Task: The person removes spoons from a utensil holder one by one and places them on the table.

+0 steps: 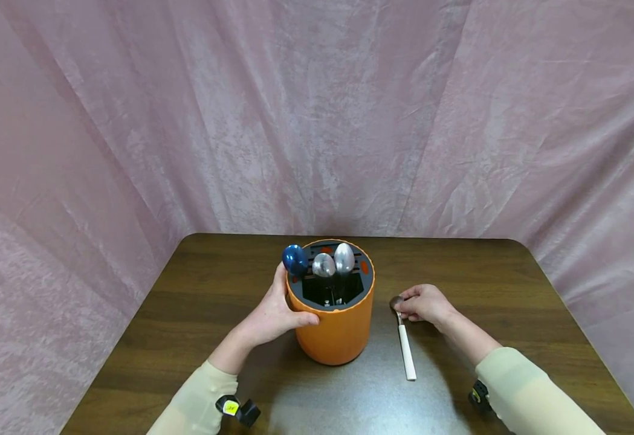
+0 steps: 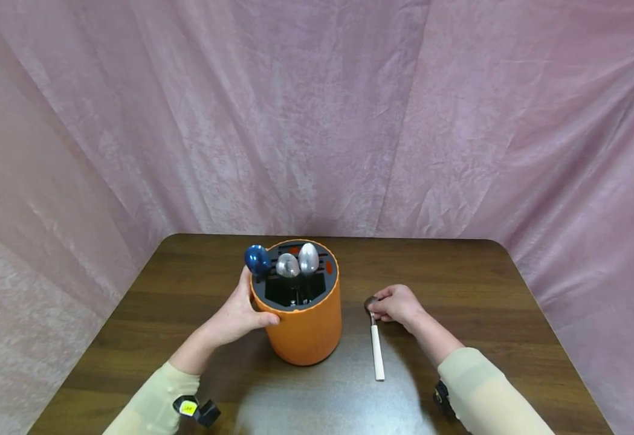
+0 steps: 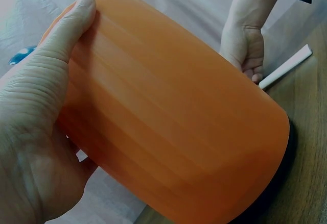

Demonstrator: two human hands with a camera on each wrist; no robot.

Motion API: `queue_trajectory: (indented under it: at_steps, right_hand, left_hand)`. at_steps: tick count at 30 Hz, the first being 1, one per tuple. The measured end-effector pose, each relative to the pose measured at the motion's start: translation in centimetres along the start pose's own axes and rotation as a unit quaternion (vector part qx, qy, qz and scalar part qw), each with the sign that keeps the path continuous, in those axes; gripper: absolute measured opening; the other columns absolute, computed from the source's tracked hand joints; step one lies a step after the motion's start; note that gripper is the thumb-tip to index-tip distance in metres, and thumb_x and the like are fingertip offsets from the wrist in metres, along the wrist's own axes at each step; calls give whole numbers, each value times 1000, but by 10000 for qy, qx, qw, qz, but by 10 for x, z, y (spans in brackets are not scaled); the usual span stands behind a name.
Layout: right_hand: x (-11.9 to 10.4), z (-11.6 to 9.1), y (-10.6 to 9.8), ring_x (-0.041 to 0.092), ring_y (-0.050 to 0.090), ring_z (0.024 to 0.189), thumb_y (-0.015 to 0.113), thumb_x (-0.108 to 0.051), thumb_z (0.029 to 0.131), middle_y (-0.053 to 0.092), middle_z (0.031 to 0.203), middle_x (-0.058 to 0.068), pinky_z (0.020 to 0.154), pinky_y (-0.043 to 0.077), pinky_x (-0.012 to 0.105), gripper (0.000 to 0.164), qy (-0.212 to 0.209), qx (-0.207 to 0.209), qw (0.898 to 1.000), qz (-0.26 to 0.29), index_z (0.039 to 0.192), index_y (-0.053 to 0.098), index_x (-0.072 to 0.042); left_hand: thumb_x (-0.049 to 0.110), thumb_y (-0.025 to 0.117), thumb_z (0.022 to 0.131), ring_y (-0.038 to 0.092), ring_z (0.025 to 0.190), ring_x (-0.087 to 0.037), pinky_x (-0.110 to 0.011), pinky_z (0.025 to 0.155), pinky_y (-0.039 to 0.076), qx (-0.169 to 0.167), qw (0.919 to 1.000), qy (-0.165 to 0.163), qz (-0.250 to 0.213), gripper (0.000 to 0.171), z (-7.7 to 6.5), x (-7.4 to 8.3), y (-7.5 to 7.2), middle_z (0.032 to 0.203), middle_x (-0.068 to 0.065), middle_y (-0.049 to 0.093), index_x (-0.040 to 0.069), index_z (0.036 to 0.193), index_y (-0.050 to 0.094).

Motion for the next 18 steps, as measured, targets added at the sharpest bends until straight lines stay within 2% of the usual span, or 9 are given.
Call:
queue_trajectory:
  at_steps: [9, 18]
  right_hand:
    - [1, -1, 0, 17, 70, 68, 71, 4, 91, 71, 83, 15, 63, 60, 29, 38, 170, 82, 9995, 250, 120, 52, 19]
    - [-1, -3, 1, 19, 70, 66, 70, 5, 91, 70, 81, 17, 62, 60, 33, 34, 251, 107, 9993, 257, 116, 50, 16]
  left_hand:
    - [45, 90, 77, 48, 134, -24, -50, 113, 37, 5, 10000, -9, 28, 118, 0, 1, -1, 155, -1, 34, 44, 158, 4]
    - [46, 89, 78, 47, 135, -25, -49, 113, 38, 15, 10000, -1, 52, 116, -1, 1, -1, 154, -2, 35, 44, 158, 5]
Point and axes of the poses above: each hand's wrist, its own z-axis towards the middle knuckle, its own y-axis out of the palm, x = y × z, the point moved 5 cm from there along z, towards the middle knuckle
